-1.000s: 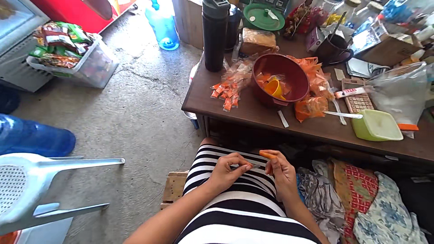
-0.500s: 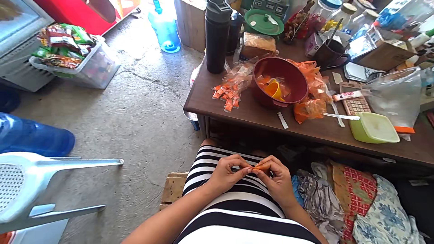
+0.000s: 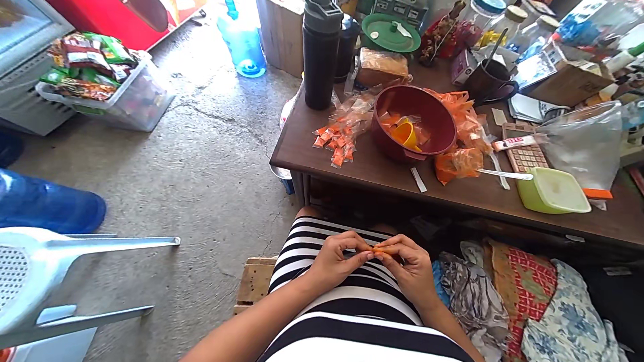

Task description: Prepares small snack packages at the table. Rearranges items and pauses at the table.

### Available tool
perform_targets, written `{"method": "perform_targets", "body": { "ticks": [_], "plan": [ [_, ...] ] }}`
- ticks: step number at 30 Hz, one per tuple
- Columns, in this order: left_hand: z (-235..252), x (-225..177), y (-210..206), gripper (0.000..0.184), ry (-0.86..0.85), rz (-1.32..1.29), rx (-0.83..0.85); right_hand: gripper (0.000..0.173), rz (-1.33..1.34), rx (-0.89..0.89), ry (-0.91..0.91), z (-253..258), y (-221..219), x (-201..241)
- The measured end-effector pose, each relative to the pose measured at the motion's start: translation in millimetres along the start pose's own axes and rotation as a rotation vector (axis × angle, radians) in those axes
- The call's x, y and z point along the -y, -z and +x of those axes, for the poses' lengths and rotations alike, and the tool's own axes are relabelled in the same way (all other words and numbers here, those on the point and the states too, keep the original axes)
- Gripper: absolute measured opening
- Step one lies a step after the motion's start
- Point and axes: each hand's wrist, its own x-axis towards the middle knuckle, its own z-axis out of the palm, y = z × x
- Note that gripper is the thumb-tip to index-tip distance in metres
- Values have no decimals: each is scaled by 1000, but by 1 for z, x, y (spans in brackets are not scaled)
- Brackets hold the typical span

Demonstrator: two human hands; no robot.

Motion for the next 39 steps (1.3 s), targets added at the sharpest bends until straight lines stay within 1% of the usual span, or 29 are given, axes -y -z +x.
{"method": "perform_targets", "body": {
  "ticks": [3, 7, 11, 13, 15, 17, 20, 22, 28, 33, 35, 39],
  "plan": [
    [0, 1, 1, 16, -12, -9, 23, 9, -9, -43, -13, 0, -2, 2],
    [1, -1, 0, 17, -40, -36, 68, 21, 3, -72, -26, 1, -2, 2],
    [0, 0, 2, 17, 21, -19, -19, 30, 63, -46, -68, 4, 3, 2],
    [-1, 0, 3, 17, 51, -18, -67, 31, 65, -22, -83, 3, 5, 0],
    [-1, 1, 2, 16, 58, -26, -84, 30, 55, 29, -84, 1, 6, -2],
    [0, 1, 1, 16, 55, -34, -81, 23, 41, 44, -74, 1, 3, -2],
    [1, 2, 2, 15, 43, -33, -67, 12, -6, -11, -67, 1, -1, -1],
    [1, 2, 2, 15, 40, -31, -60, 9, -30, -41, -62, 2, -2, -1],
    [2, 2, 2, 14, 40, -46, -64, 11, -37, -96, -62, 3, -4, -1],
    [2, 3, 2, 16, 33, -32, -69, 19, 2, 20, -58, 5, -2, -2],
    [2, 3, 2, 15, 32, -36, -63, 17, -1, 19, -58, 5, -1, -2],
    [2, 3, 2, 16, 14, -46, -33, 11, -37, -59, -53, 3, -4, -2]
  ]
}}
